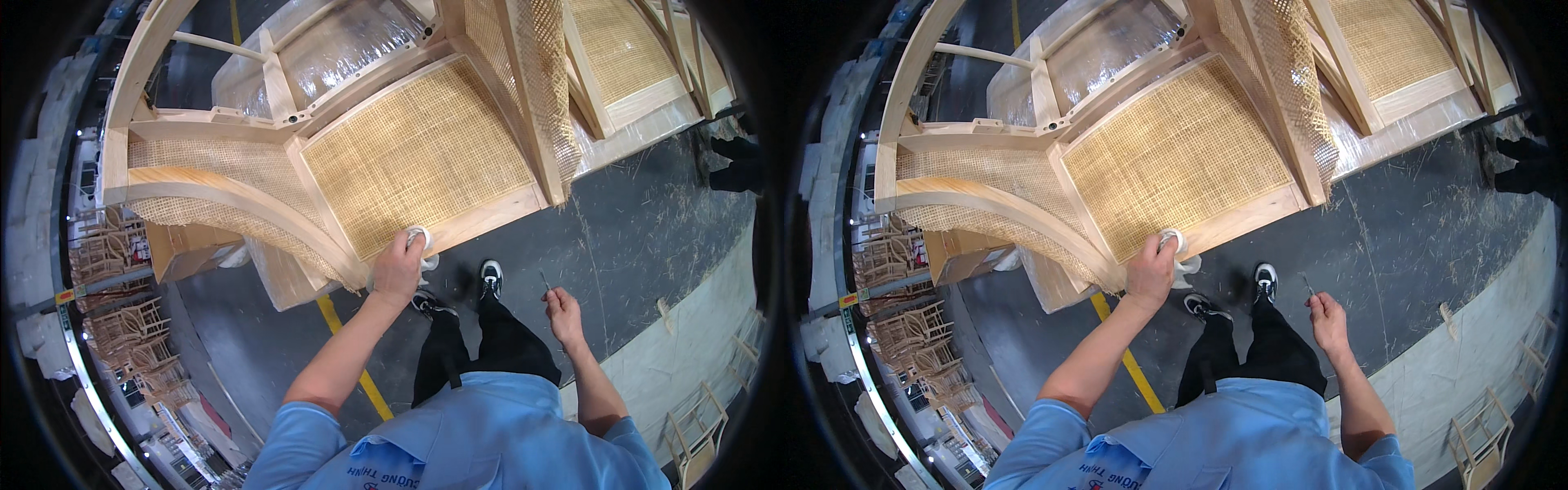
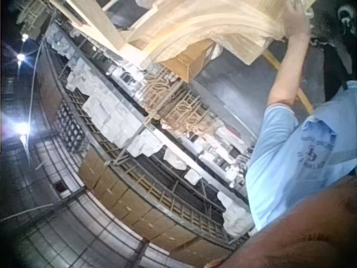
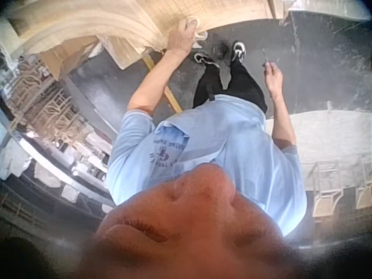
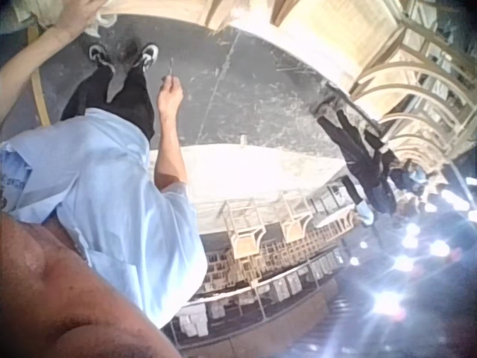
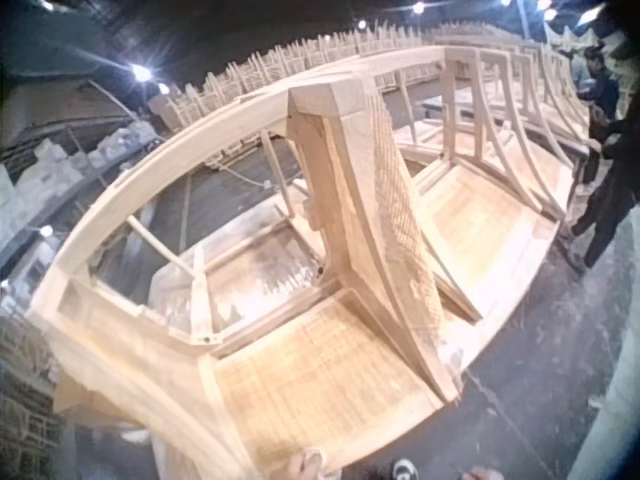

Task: The person uses a utility knife to trim excess rattan on the seat of a wooden chair. They then apply a white substance from a tube to the rattan edges and wipe the area with a cloth. The person repeats this process on multiple chairs in a workshop setting.

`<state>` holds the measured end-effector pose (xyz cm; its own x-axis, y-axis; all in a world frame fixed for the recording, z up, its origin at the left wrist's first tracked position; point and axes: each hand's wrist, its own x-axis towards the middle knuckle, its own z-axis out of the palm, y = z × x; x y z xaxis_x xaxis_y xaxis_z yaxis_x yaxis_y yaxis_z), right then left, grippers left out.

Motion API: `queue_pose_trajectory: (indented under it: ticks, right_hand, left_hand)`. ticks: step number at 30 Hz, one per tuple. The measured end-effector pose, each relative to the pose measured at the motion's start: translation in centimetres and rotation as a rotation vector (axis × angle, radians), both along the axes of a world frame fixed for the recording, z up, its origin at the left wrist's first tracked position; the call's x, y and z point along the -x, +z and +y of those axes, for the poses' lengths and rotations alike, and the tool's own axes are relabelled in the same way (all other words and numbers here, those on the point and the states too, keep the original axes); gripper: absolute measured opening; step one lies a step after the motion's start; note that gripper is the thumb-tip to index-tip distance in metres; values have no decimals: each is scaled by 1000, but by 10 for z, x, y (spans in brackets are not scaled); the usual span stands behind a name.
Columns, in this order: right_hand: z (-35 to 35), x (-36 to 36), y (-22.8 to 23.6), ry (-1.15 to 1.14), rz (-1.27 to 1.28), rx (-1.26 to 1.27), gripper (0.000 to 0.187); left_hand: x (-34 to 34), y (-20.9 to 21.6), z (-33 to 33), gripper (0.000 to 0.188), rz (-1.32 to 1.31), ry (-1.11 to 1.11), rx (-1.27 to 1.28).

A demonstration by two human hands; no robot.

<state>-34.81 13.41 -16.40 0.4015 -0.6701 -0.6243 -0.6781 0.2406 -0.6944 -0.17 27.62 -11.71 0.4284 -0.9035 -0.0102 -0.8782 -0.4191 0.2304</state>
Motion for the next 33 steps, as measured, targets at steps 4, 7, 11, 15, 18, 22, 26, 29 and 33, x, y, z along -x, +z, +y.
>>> queue_pose_trajectory:
  ticks: [4,7,11,15,18,22,26,29,33]
  right_hand:
    - [0,1,0,-26,2,-11,29]
    - [-1,1,3,-20,10,-2,29]
    - [4,3,1,-20,11,16,29]
    - [10,-3,-5,17,13,1,28]
    - [12,-22,-6,84,-28,8,27]
    - [7,-83,27,279,-117,60,25]
    - [3,-156,48,492,-213,208,24]
    - [2,-189,43,549,-193,258,26]
    - [4,-207,42,589,-143,267,27]
  left_hand:
    - [2,6,7,29,-14,-2,61]
    - [11,4,8,30,-35,74,39]
    - [31,-3,-2,29,-16,167,86]
    - [38,-6,-3,28,-10,190,128]
    - [27,0,13,31,16,281,39]
    - [22,4,37,32,67,319,103]
    - [21,-5,37,34,60,328,140]
    - [21,-6,33,31,48,307,136]
    - [20,-6,33,31,13,290,101]
